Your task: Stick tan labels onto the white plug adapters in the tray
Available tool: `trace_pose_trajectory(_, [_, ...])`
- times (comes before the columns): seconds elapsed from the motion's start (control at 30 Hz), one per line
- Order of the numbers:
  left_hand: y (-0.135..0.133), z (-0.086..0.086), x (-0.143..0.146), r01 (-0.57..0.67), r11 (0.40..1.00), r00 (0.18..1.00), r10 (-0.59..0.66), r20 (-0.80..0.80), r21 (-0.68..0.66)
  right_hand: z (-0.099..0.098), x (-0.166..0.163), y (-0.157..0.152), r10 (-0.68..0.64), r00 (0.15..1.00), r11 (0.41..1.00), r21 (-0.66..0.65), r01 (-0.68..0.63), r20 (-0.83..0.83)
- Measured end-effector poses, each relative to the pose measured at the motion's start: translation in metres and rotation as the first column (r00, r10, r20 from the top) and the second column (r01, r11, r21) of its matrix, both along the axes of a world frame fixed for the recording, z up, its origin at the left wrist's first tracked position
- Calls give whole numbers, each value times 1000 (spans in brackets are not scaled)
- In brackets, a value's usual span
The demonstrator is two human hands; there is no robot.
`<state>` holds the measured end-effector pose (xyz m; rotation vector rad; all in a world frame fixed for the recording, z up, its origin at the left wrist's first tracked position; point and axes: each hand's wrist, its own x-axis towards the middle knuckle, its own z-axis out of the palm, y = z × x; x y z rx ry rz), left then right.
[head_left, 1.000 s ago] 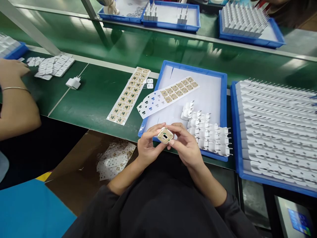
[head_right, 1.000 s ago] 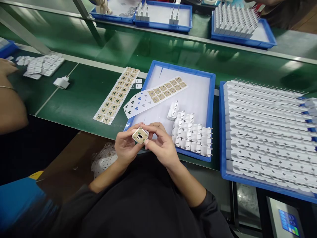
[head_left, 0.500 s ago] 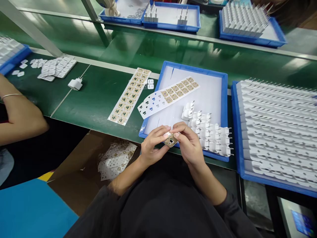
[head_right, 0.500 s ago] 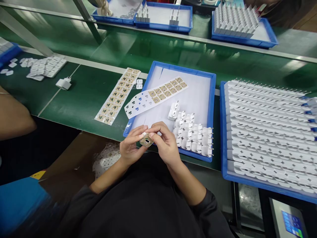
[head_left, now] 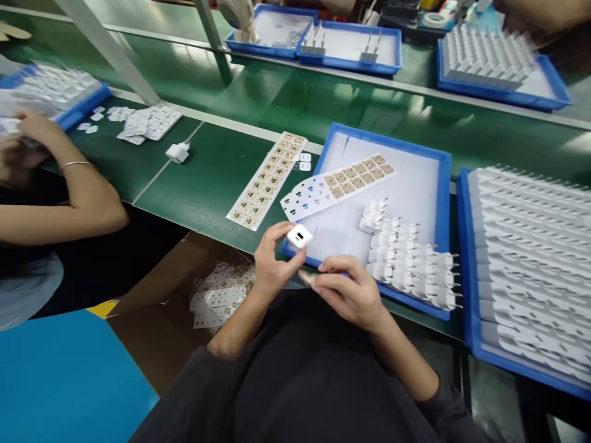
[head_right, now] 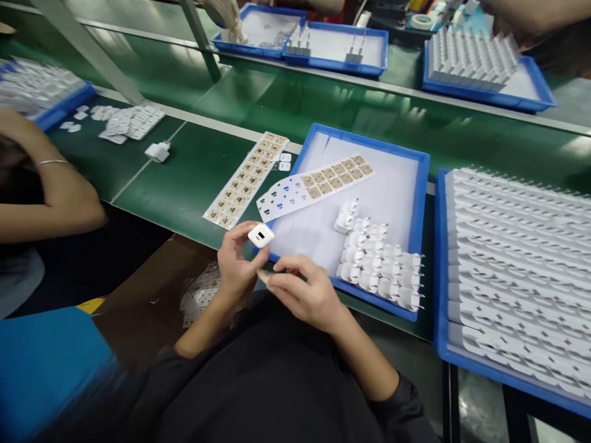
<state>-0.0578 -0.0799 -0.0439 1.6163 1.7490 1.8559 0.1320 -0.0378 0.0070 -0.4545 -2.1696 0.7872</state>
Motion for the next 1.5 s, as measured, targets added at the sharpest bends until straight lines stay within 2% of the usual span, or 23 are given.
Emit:
trace_pose_trajectory(0.1, [0, -5, -40, -182, 980, 980, 188, 65, -81, -37, -34, -18, 236, 963, 951, -236, -202, 126])
trace_pose_trajectory(0.17, [2, -8, -72, -230, 969, 962, 240, 127, -92, -71, -69, -29, 339, 898, 896, -386, -218, 280])
trace_pose_trajectory(0.27, [13, -8, -124, -292, 944, 935, 315, 160, -152, -123, -131, -44, 439, 826, 861, -427, -275, 354])
trace_pose_trajectory(0.37, [35, -4, -178, -416, 863, 902, 431, -14, -285, -160, -174, -57, 491, 757, 843, -455, -288, 431])
trace_pose_trajectory(0.43, [54, 2, -213, -488, 808, 871, 471, -137, -331, -174, -181, -62, 516, 711, 833, -473, -287, 478])
trace_pose_trajectory(0.57, [90, 15, -267, -539, 768, 842, 493, -219, -345, -185, -161, -56, 561, 632, 808, -521, -276, 534])
trace_pose_trajectory(0.73, [108, 17, -289, -561, 730, 828, 508, -238, -391, -173, -112, -30, 537, 638, 800, -573, -179, 551])
trace_pose_trajectory(0.87, [104, 16, -289, -586, 713, 810, 518, -275, -386, -147, -69, -20, 475, 693, 800, -594, -83, 543])
trace_pose_trajectory(0.97, [106, 23, -279, -616, 697, 787, 523, -327, -367, -124, -46, -19, 458, 723, 795, -602, -72, 518])
trace_pose_trajectory(1.07, [123, 34, -241, -519, 767, 845, 394, -363, -377, -104, -35, -20, 466, 738, 791, -604, -100, 489])
trace_pose_trajectory(1.13, [140, 39, -197, -335, 828, 909, 158, -387, -450, -91, -33, -22, 493, 732, 786, -602, -143, 470])
trace_pose_trajectory(1.2, [159, 40, -144, -189, 827, 924, -34, -382, -530, -76, -32, -24, 547, 710, 771, -597, -221, 444])
trace_pose_trajectory(1.23, [168, 39, -118, -141, 804, 919, -110, -378, -578, -67, -32, -25, 568, 700, 766, -589, -257, 433])
trace_pose_trajectory(1.3, [182, 38, -76, -99, 670, 886, -277, -372, -736, -49, -30, -26, 577, 700, 771, -563, -297, 420])
trace_pose_trajectory(1.37, [190, 36, -51, -77, 574, 877, -350, -329, -815, -30, -25, -25, 540, 736, 798, -526, -294, 408])
trace_pose_trajectory(1.43, [193, 37, -46, -47, 544, 887, -363, -286, -838, -15, -18, -21, 496, 786, 826, -480, -296, 369])
trace_pose_trajectory(1.5, [190, 39, -52, -11, 542, 902, -357, -242, -840, -5, -11, -15, 453, 837, 851, -428, -304, 306])
